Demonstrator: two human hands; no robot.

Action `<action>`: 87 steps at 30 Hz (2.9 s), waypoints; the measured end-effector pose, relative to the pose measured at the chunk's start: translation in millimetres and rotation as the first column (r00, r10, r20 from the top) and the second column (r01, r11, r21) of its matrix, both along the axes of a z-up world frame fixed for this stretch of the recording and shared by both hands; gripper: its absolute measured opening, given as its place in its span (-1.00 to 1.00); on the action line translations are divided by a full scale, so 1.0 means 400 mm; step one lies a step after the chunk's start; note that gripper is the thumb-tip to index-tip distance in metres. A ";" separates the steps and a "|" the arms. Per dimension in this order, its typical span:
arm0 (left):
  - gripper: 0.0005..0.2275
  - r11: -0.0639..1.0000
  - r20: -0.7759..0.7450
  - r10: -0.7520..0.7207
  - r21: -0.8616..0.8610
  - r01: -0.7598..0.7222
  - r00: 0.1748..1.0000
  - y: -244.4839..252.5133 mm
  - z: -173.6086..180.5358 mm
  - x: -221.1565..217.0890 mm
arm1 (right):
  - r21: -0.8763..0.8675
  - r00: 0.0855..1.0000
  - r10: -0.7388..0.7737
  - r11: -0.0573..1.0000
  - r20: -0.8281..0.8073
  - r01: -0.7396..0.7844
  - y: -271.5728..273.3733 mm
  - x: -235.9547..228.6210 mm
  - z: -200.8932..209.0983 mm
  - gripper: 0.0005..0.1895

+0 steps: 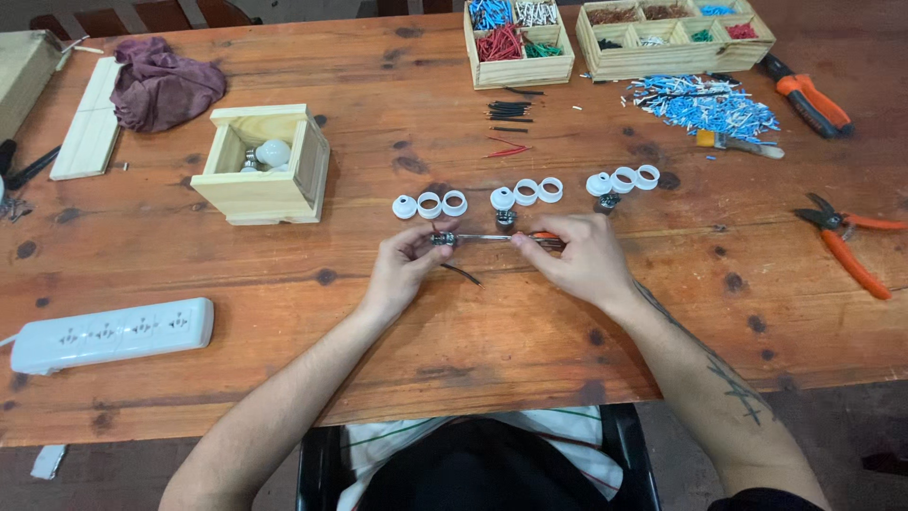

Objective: The person assembles components for a lighting fixture, using a screwdriver to secure wires into a socket and handling lightbulbs and plastic parts.

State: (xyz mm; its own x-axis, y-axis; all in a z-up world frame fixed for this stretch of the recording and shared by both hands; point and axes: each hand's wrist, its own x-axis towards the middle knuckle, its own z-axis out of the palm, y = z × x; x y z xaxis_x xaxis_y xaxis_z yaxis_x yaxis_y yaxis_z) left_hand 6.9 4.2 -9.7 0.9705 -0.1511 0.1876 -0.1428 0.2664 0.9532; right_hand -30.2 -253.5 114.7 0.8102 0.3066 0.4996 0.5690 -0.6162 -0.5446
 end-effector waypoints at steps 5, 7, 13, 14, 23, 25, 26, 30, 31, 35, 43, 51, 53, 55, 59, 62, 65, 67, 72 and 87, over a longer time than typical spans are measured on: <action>-0.61 0.999 -0.013 -0.039 0.023 0.040 0.999 -0.007 -0.006 -0.019 | -0.048 0.999 0.001 0.999 -0.047 -0.003 0.003 -0.009 -0.018 -0.80; -0.62 0.998 -0.012 -0.056 0.034 0.057 0.998 -0.010 0.010 -0.022 | -0.054 0.997 0.011 0.998 -0.074 -0.015 0.003 -0.004 -0.015 -0.81; -0.63 0.991 0.004 -0.061 0.119 0.060 0.998 0.009 -0.023 -0.010 | -0.029 0.936 0.039 0.998 -0.349 -0.052 -0.018 0.022 -0.050 -0.47; -0.63 0.993 -0.007 -0.057 0.106 0.057 0.998 0.008 -0.019 -0.015 | -0.055 0.934 0.052 0.996 -0.353 -0.076 -0.011 0.016 -0.032 -0.54; -0.63 0.995 -0.012 -0.034 0.096 0.035 0.999 0.018 -0.027 0.000 | -0.363 0.974 0.204 0.919 0.102 -0.155 -0.026 0.042 -0.106 -0.84; -0.62 0.995 -0.015 -0.026 0.091 0.027 1.000 0.014 -0.026 -0.005 | -0.403 0.965 0.186 0.910 0.187 -0.097 -0.026 0.036 -0.105 -0.77; -0.62 0.994 -0.001 -0.034 0.107 0.034 0.999 0.013 -0.017 -0.005 | -0.449 0.979 0.138 0.892 0.149 -0.058 -0.024 0.034 -0.098 -0.73; -0.61 0.992 0.012 -0.045 0.119 0.043 0.999 0.021 -0.029 -0.003 | -0.454 0.988 0.115 0.889 0.107 -0.055 -0.029 0.045 -0.099 -0.75; -0.61 0.992 0.018 -0.044 0.118 0.042 0.999 0.020 -0.033 0.002 | -0.456 0.987 0.117 0.888 0.112 -0.053 -0.031 0.047 -0.092 -0.75; -0.63 0.990 0.025 -0.078 0.118 0.074 0.997 0.011 -0.027 -0.018 | -0.308 0.965 0.262 0.920 0.028 -0.241 -0.036 0.048 -0.107 -0.76; -0.59 0.988 0.018 -0.077 0.136 0.074 0.997 0.003 0.015 -0.036 | -0.310 0.988 0.153 0.939 -0.010 -0.148 -0.038 0.048 -0.118 -0.81; -0.62 0.975 0.023 -0.105 0.201 0.098 0.994 0.017 0.005 -0.028 | -0.439 0.912 0.324 0.878 0.253 -0.190 -0.046 0.062 -0.184 -0.88; -0.62 0.976 0.019 -0.111 0.190 0.105 0.994 0.013 -0.008 -0.033 | -0.486 0.909 0.305 0.863 0.284 -0.138 -0.036 0.049 -0.160 -0.82; -0.62 0.977 0.027 -0.119 0.182 0.113 0.992 0.006 -0.005 -0.032 | -0.528 0.901 0.286 0.846 0.327 -0.077 -0.033 0.045 -0.138 -0.75; -0.63 0.978 0.013 -0.133 0.161 0.130 0.991 -0.001 -0.016 -0.032 | -0.388 0.965 0.243 0.902 0.099 -0.187 -0.030 0.044 -0.094 -0.77; -0.66 0.962 0.037 -0.130 0.246 0.117 0.991 -0.002 0.003 -0.047 | -0.312 0.944 0.315 0.891 -0.097 -0.329 -0.025 0.020 -0.022 -0.83; -0.69 0.944 0.044 -0.139 0.307 0.120 0.989 -0.006 0.007 -0.047 | -0.252 0.916 0.367 0.882 -0.165 -0.399 -0.036 0.022 -0.016 -0.82; -0.69 0.944 0.014 -0.157 0.297 0.146 0.987 -0.001 0.008 -0.040 | -0.231 0.910 0.387 0.881 -0.152 -0.413 -0.036 0.031 -0.040 -0.81; -0.68 0.965 -0.109 -0.186 0.169 0.203 0.976 0.010 -0.053 -0.014 | -0.503 0.865 0.275 0.864 0.419 -0.032 -0.032 0.030 -0.115 -0.79; -0.67 0.978 -0.111 -0.158 0.116 0.171 0.981 0.004 -0.068 -0.011 | -0.401 0.971 0.181 0.887 -0.159 -0.231 -0.054 0.055 -0.074 -0.66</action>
